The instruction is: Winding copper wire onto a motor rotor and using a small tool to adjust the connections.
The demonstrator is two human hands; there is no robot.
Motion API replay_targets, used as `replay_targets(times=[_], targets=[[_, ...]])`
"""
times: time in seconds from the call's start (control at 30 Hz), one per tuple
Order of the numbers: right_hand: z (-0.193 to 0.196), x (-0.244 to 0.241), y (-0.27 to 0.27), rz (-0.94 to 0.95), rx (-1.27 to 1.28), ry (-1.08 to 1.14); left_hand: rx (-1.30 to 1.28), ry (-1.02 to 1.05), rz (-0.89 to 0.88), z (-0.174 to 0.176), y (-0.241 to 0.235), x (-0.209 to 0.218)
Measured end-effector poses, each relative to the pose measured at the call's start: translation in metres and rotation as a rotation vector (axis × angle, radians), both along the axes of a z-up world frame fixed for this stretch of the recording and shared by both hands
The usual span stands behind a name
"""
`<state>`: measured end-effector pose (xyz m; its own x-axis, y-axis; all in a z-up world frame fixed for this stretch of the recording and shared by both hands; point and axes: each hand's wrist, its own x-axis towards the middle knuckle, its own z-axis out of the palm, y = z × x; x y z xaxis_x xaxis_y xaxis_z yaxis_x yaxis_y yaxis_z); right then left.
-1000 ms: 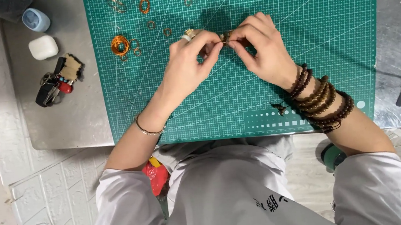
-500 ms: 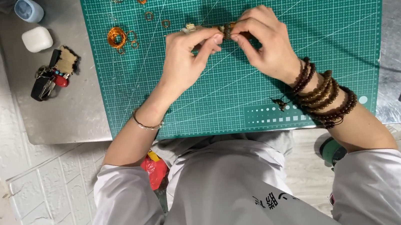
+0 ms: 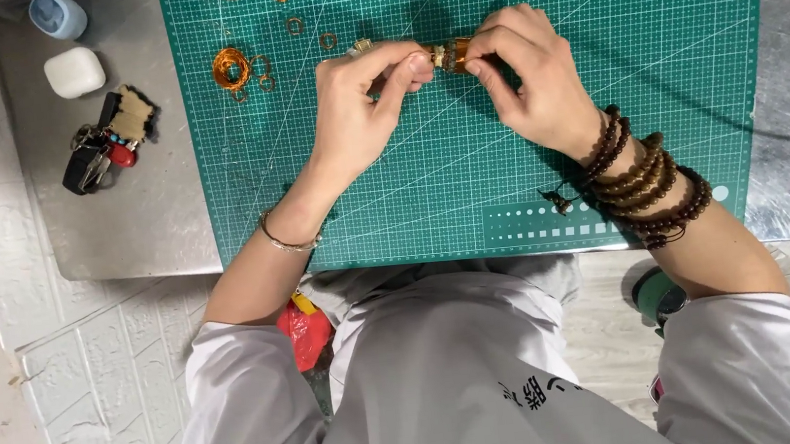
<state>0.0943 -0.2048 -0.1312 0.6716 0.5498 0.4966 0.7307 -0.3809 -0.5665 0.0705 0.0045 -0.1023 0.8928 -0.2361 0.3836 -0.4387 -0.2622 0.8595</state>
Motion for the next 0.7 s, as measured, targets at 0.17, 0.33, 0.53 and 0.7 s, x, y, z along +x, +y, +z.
replay_targets(times=[0.17, 0.33, 0.53, 0.7], targets=[[0.005, 0.001, -0.001, 0.007, 0.025, -0.001, -0.003, -0.018, 0.023, 0.0, 0.0, 0.0], [0.003, 0.001, -0.001, 0.01, 0.035, -0.011, 0.042, -0.018, 0.029, 0.0, -0.002, 0.0], [0.001, 0.0, -0.001, 0.026, -0.008, -0.009, 0.059, -0.022, -0.038, -0.008, -0.006, 0.001], [0.004, 0.001, 0.0, 0.051, -0.018, -0.018, 0.119, -0.068, -0.03, -0.013, -0.009, 0.002]])
